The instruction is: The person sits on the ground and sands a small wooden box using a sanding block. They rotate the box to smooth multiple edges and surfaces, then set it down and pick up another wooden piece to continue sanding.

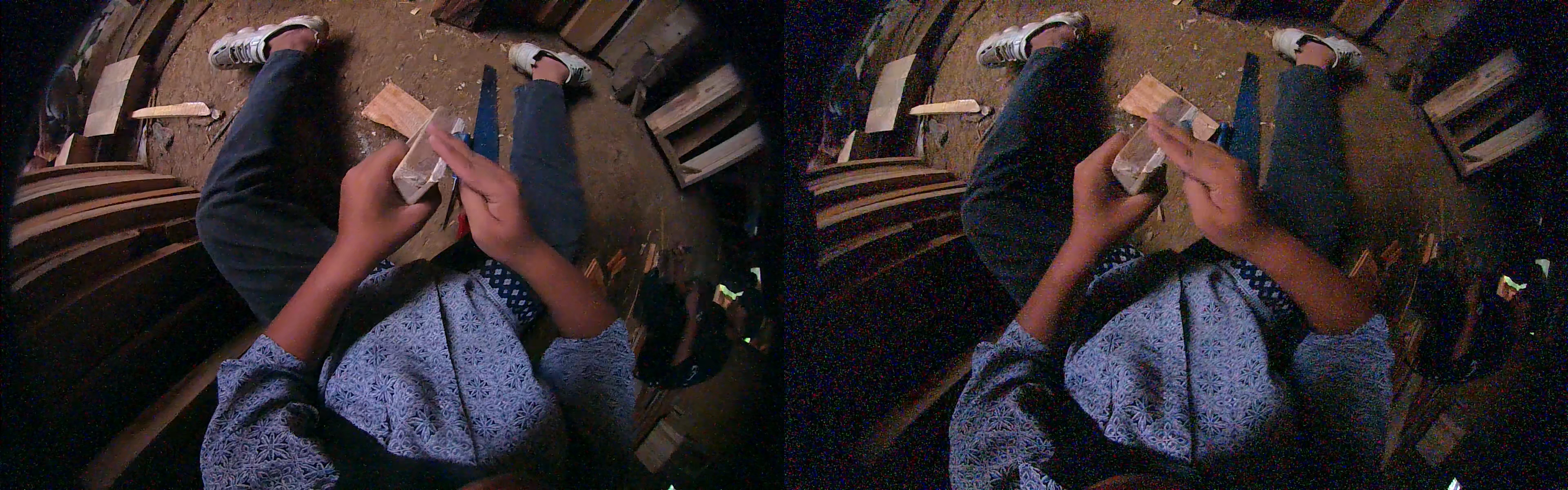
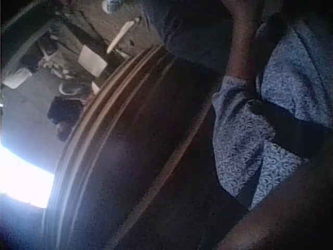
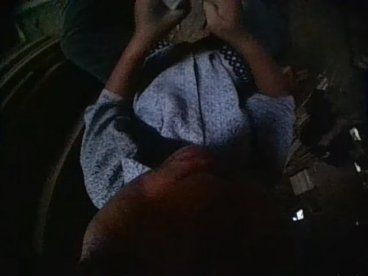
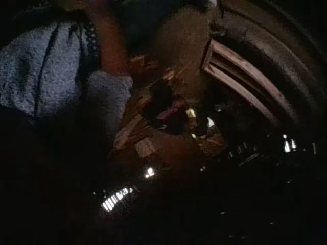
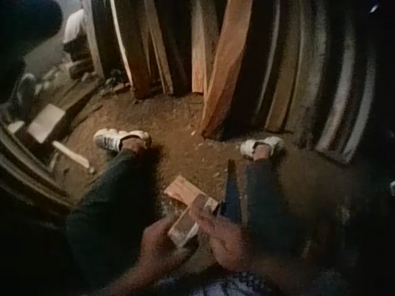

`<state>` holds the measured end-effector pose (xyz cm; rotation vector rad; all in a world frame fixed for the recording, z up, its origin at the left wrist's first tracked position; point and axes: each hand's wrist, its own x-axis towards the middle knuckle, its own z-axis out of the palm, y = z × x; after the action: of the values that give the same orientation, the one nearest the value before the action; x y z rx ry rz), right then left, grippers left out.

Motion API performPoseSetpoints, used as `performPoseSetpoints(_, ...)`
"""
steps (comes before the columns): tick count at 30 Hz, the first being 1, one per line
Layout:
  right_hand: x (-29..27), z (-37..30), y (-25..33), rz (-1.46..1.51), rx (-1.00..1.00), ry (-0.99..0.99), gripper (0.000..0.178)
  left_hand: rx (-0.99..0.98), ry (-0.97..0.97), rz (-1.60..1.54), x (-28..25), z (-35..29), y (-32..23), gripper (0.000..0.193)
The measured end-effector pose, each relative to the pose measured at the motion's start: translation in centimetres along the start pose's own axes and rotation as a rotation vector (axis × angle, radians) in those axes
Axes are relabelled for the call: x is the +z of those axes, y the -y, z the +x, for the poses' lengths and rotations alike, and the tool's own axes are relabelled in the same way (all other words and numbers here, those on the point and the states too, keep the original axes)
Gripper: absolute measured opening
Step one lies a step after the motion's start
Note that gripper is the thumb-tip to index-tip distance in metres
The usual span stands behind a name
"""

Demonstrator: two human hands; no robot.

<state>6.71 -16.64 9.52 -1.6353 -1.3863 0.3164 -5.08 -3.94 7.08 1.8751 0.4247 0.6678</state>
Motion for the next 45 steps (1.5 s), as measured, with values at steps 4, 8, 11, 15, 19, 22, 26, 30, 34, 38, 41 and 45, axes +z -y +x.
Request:
performPoseSetpoints(4,-1.5,-0.1,0.0,0.065,0.213,-0.033,0.050,-0.006,0.057,0.117,-0.1,0.3,-0.4,0.031)
performPoseSetpoints(8,-0.9,0.6,-2.3,0.376,0.336,-0.242,0.046,-0.034,0.131,0.188,0.1,0.7,0.2,0.036)
performPoseSetpoints(11,-0.5,0.6,-7.6,0.402,0.396,-0.114,0.043,-0.108,0.198,0.275,0.5,1.5,3.1,0.041)
performPoseSetpoints(15,1.8,0.6,-13.8,0.302,0.497,0.021,0.041,-0.215,0.195,0.359,1.7,1.9,8.5,0.052)
performPoseSetpoints(19,3.7,2.2,-14.3,0.275,0.613,0.103,0.041,-0.241,0.122,0.299,3.1,2.7,11.2,0.048)
performPoseSetpoints(22,4.9,1.3,-15.8,0.062,0.138,0.006,0.044,-0.297,0.176,0.373,3.4,3.9,9.3,0.049)
performPoseSetpoints(26,5.1,-0.1,-14.4,0.089,0.118,-0.011,0.055,-0.314,0.182,0.425,3.4,3.4,8.8,0.047)
performPoseSetpoints(30,5.3,0.1,-13.1,0.000,0.252,-0.018,0.054,-0.323,0.152,0.406,2.8,3.0,7.8,0.045)
performPoseSetpoints(34,5.1,-0.6,-10.0,0.079,0.149,0.009,0.056,-0.310,0.147,0.404,2.5,2.7,7.3,0.045)
performPoseSetpoints(38,4.0,-0.5,-10.7,0.100,0.387,0.116,0.058,-0.235,0.084,0.412,2.4,2.6,7.8,0.046)
performPoseSetpoints(41,4.4,-1.0,-9.4,0.241,0.335,0.066,0.055,-0.270,0.113,0.328,2.4,2.8,7.4,0.046)
performPoseSetpoints(45,4.1,-0.3,-11.9,0.094,0.339,0.094,0.055,-0.246,0.139,0.348,2.3,2.9,8.5,0.046)
